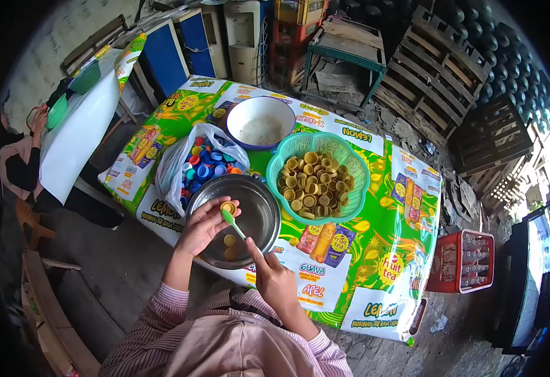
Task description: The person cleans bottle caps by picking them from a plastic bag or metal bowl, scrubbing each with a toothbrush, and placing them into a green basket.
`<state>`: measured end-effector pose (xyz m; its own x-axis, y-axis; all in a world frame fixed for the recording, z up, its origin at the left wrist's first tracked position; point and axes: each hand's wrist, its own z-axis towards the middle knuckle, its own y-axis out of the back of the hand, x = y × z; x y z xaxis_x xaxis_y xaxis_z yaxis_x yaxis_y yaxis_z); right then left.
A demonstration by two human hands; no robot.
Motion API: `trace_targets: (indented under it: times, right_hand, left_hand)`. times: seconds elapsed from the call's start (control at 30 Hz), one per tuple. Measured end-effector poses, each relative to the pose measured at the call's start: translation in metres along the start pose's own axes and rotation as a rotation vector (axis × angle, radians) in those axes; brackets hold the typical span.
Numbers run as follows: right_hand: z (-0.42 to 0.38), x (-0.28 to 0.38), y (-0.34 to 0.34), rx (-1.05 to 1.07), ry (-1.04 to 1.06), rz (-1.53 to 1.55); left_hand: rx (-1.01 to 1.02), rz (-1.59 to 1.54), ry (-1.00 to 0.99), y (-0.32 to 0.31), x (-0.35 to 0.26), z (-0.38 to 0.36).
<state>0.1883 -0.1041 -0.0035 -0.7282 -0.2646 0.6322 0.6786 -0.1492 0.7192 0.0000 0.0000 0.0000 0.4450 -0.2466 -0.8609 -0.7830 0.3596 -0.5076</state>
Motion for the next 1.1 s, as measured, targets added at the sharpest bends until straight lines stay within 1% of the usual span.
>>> trace_targets:
  times: [0.07,0.1,0.17,0.2,0.27,0.33,0.4,0.43,0.5,0.57,0.63,0.7,0.73,0.83,0.97,1.03,1.1]
  right_hand:
    - [0.002,-0.004,-0.002,0.005,0.036,-0.107]
    - [0.0,-0.011,0.008,0.012,0.021,-0.136]
    - [0.004,-0.008,0.01,0.003,-0.02,-0.067]
    - [0.003,-0.008,0.007,0.001,-0.02,-0.065]
    - [0.003,-0.009,0.001,0.04,0.006,-0.028]
    - [0.003,-0.016,-0.004,0.041,-0.01,-0.019]
    - [0.007,-0.015,0.002,0.043,-0.052,-0.011]
    - [0.007,-0.015,0.0,0.043,-0.051,-0.008]
    - [0.006,-0.014,-0.004,0.062,-0.003,0.002]
    - [0.005,-0.013,-0.009,0.109,-0.03,-0.031]
    - [0.009,-0.019,-0.013,0.039,-0.056,-0.006]
    - [0.011,-0.014,-0.013,0.02,-0.034,0.025]
    - [0.011,-0.011,-0.014,0.003,-0.017,0.054]
    - [0.012,-0.009,-0.018,0.035,-0.043,0.008]
    - [0.014,-0.01,-0.017,-0.017,-0.064,0.041]
    - [0.013,-0.009,-0.018,-0.011,-0.049,0.044]
    - [0.013,-0.007,-0.018,0.042,-0.034,0.001]
  left_hand:
    - [-0.008,0.152,-0.041,0.001,-0.001,0.0]
    - [-0.01,0.125,-0.039,-0.004,0.008,0.0]
    - [-0.055,0.172,0.013,-0.002,0.013,0.002]
    - [-0.073,0.14,0.01,0.0,0.015,0.003]
    - [-0.061,0.128,-0.002,0.004,0.014,0.005]
    - [-0.05,0.105,-0.009,0.007,0.018,0.004]
    - [-0.073,0.25,0.009,0.01,0.022,0.003]
    - [-0.075,0.252,0.009,0.011,0.022,0.003]
    - [-0.128,0.199,0.027,0.01,0.022,0.003]
    - [-0.126,0.202,0.047,0.014,0.022,0.003]
    - [-0.126,0.202,0.066,0.017,0.023,0.002]
    - [-0.113,0.012,0.132,0.018,0.024,0.0]
    - [-0.121,-0.031,0.125,0.018,0.026,0.0]
    - [-0.106,-0.015,0.122,0.017,0.023,-0.001]
    - [-0.091,-0.008,0.124,0.015,0.022,-0.002]
    - [-0.096,-0.053,0.129,0.014,0.022,-0.002]
    - [-0.081,-0.03,0.13,0.014,0.022,-0.001]
